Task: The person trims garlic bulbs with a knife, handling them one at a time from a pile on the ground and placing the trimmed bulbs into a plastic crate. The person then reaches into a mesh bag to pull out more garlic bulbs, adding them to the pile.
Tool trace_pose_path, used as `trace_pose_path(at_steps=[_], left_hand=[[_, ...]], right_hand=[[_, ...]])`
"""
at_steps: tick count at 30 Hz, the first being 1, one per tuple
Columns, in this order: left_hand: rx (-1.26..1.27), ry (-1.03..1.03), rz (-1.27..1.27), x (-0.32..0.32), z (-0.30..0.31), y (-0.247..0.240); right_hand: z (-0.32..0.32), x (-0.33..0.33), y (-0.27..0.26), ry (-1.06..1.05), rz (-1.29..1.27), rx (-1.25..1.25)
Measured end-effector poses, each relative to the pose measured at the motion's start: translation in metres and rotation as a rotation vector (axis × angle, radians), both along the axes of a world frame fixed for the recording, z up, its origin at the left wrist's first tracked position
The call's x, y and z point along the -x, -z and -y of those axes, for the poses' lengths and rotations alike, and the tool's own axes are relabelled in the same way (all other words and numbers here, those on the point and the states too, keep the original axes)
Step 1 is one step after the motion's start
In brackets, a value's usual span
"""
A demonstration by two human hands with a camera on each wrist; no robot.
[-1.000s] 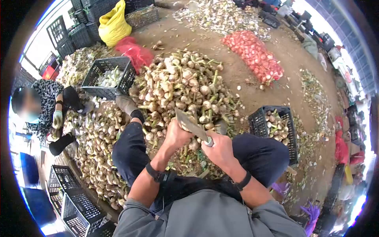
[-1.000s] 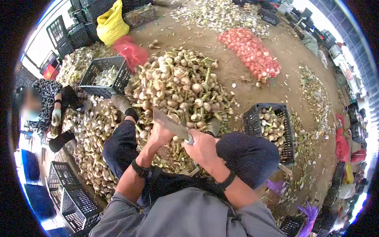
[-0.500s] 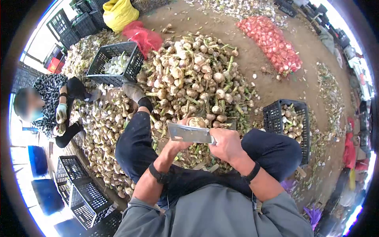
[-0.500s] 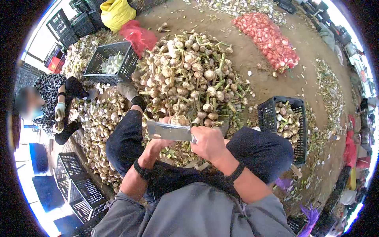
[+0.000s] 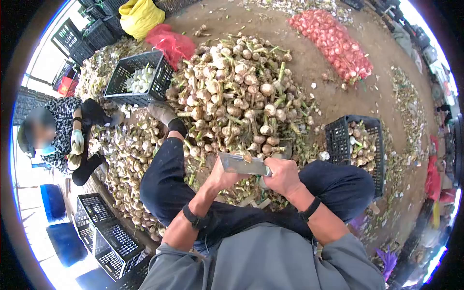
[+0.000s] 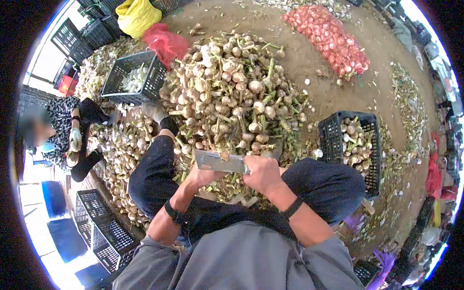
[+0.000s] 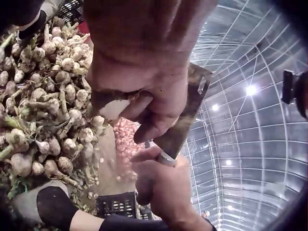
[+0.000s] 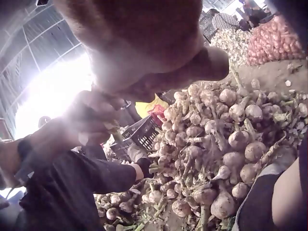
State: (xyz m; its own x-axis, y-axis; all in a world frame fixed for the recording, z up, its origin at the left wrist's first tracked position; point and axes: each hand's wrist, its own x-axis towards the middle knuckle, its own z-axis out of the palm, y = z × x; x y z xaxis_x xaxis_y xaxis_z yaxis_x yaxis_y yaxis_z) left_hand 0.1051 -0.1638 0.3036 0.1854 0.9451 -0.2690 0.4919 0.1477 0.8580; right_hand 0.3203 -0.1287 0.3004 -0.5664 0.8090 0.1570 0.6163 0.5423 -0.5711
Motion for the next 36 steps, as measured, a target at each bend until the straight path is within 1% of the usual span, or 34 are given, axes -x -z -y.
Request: trace_pose_path(at_steps=[1, 2, 3, 4, 5, 6, 7, 8, 9, 10, 11, 13, 14, 16, 18, 23, 25, 29, 31, 36], left_hand=[[0.067, -0.117, 0.147, 0.0, 0.001, -0.003], [0.142, -0.235, 0.296, 0.0, 0.005, -0.007], [0.141, -0.211, 0.319, 0.006, 0.007, -0.018], [0.098, -0.234, 0.304, 0.013, 0.009, -0.028], [0.05, -0.267, 0.288, 0.02, 0.01, -0.033], [0.068, -0.221, 0.117, 0.029, 0.007, -0.032], [0.003, -0.226, 0.2, 0.029, 0.007, -0.031], [-0.008, -0.148, 0.108, 0.03, 0.003, -0.034], [-0.008, -0.072, 0.018, 0.029, 0.002, -0.039], [0.01, 0.021, 0.039, 0.025, 0.003, -0.043], [-0.24, 0.146, -0.09, 0.019, 0.006, -0.041], [-0.39, 0.366, -0.295, 0.015, 0.01, -0.033], [-0.39, 0.362, -0.288, 0.014, 0.011, -0.025], [-0.471, 0.516, -0.444, 0.014, 0.013, -0.012], [-0.487, 0.521, -0.45, 0.015, 0.014, -0.006], [-0.548, 0.55, -0.514, 0.019, 0.015, 0.007], [-0.682, 0.482, -0.445, 0.018, 0.013, 0.009], [-0.686, 0.475, -0.409, 0.017, 0.009, 0.009], [-0.742, 0.44, -0.365, 0.015, 0.007, 0.013], [-0.756, 0.444, -0.337, 0.016, 0.003, 0.017]], right_hand=[[-0.006, -0.002, 0.002, -0.002, -0.004, -0.005], [-0.01, -0.008, 0.006, 0.088, 0.083, 0.052], [-0.012, -0.017, 0.012, 0.179, 0.171, 0.111], [-0.019, -0.026, 0.015, 0.258, 0.127, 0.09], [-0.018, -0.031, 0.016, 0.334, 0.115, 0.132], [-0.016, -0.022, 0.013, 0.394, 0.032, 0.157], [-0.017, -0.011, 0.01, 0.463, -0.056, 0.174], [-0.024, -0.003, 0.003, 0.459, -0.067, 0.163], [-0.026, 0.002, -0.005, 0.395, -0.187, 0.346], [-0.025, 0.005, -0.012, 0.331, -0.302, 0.532], [-0.023, 0.006, -0.017, 0.333, -0.299, 0.534], [-0.021, 0.007, -0.025, 0.155, -0.106, 0.471], [-0.02, 0.007, -0.026, 0.154, -0.098, 0.472], [-0.015, 0.009, -0.026, 0.057, -0.07, 0.453], [-0.014, 0.012, -0.023, -0.018, -0.05, 0.434], [-0.014, 0.024, -0.025, -0.042, 0.004, 0.463], [-0.016, 0.026, -0.027, -0.042, 0.033, 0.481], [-0.02, 0.027, -0.026, -0.053, 0.048, 0.507], [-0.021, 0.027, -0.024, -0.047, 0.049, 0.521], [-0.023, 0.029, -0.02, -0.025, 0.025, 0.466]])
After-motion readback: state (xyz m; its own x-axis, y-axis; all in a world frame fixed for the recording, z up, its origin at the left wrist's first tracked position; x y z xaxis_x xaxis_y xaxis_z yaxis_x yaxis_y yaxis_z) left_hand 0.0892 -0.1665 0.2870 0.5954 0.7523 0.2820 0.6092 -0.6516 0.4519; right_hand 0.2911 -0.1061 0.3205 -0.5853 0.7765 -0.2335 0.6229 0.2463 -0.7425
